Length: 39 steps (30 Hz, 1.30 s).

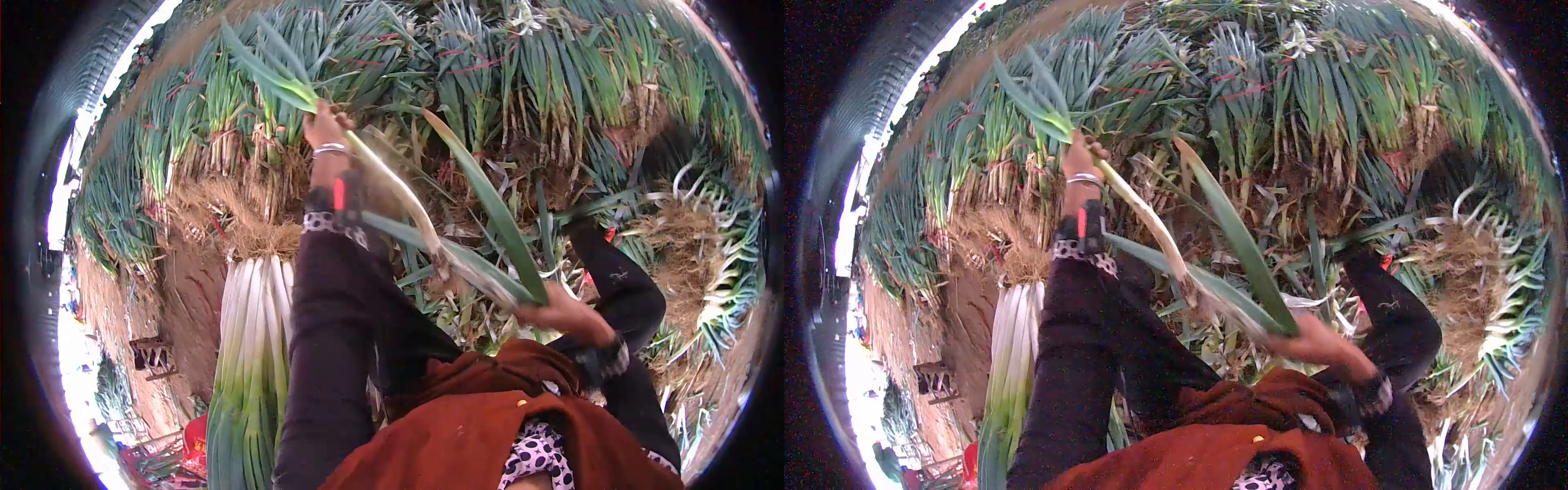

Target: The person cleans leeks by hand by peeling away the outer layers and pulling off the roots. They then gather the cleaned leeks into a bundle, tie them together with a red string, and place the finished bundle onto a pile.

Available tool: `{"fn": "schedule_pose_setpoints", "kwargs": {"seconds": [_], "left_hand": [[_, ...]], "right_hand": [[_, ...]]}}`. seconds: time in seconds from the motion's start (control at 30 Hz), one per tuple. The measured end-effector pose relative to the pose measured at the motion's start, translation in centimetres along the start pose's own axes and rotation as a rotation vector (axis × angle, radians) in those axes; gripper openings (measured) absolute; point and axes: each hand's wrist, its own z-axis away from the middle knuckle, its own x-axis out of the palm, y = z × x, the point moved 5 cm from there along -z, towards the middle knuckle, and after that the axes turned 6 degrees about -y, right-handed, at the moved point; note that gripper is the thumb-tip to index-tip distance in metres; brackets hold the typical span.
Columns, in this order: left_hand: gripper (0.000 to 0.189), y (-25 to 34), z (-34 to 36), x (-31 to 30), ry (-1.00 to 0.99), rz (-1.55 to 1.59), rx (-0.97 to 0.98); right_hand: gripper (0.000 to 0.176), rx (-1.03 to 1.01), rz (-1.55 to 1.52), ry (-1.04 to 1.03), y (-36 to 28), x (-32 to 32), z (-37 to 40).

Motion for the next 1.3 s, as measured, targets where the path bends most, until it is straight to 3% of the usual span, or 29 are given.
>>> {"fn": "schedule_pose_setpoints", "kwargs": {"seconds": [0.07,0.13,0.2,0.23,0.27,0.3,0.37,0.43,0.5,0.6,0.7,0.87,0.93,1.0,1.07,1.13,1.2,1.3], "left_hand": [[0.014,2.0,-1.9,-2.0,0.002,0.034,0.008],[0.014,3.0,-1.7,-2.2,0.017,0.06,0.036],[0.015,3.0,-0.7,0.4,0.0,0.108,0.044],[0.018,2.7,0.3,2.0,-0.037,0.164,-0.002],[0.024,2.3,1.3,3.4,-0.071,0.22,-0.045],[0.025,1.8,1.9,4.6,-0.15,0.253,-0.066],[0.022,1.6,5.0,7.5,-0.208,0.282,-0.115],[0.021,0.9,6.6,9.1,-0.32,0.301,-0.134],[0.019,0.4,7.8,10.0,-0.392,0.324,-0.168],[0.02,0.9,7.8,10.4,-0.491,0.298,-0.142],[0.021,-0.1,7.8,10.1,-0.434,0.221,-0.208],[0.022,-0.4,7.4,10.0,-0.488,0.144,-0.141],[0.021,0.6,7.9,9.7,-0.444,0.132,-0.122],[0.019,0.7,7.5,9.2,-0.426,0.123,-0.135],[0.018,0.4,7.1,9.4,-0.555,0.288,-0.156],[0.018,0.3,6.7,9.4,-0.591,0.337,-0.192],[0.017,0.7,5.6,8.2,-0.449,0.279,-0.103],[0.014,1.1,3.7,6.8,-0.356,0.28,-0.054]], "right_hand": [[0.04,0.004,-0.355,0.063,5.5,0.9,4.5],[0.044,0.339,-0.34,0.043,11.8,0.6,7.4],[0.052,0.43,0.118,-0.001,11.8,-1.3,7.2],[0.058,0.303,0.452,0.065,10.9,-2.6,5.5],[0.061,0.126,0.586,0.21,6.1,-3.2,3.6],[0.069,0.116,0.503,0.268,3.2,-4.2,1.1],[0.059,-0.229,0.248,0.478,-1.5,-5.6,-4.3],[0.052,-0.357,0.003,0.468,-9.7,-4.6,-7.7],[0.039,-0.425,0.369,0.608,-12.5,-4.9,-11.4],[0.028,-0.319,0.299,0.576,-12.9,-4.8,-13.8],[0.026,-0.308,0.362,0.627,-12.3,-5.1,-14.1],[0.021,-0.317,0.48,0.649,-12.7,-4.1,-12.4],[0.013,-0.504,0.312,0.568,-11.9,-4.2,-11.5],[0.01,-0.582,-0.428,0.424,-10.3,-4.9,-11.2],[0.013,-0.559,-0.944,0.227,-10.1,-4.7,-9.6],[0.013,-0.538,-0.999,0.174,-8.9,-4.6,-8.0],[0.014,-0.26,-0.508,0.297,-4.2,-4.1,-6.6],[0.028,0.052,0.157,0.132,4.8,0.4,-2.8]]}}
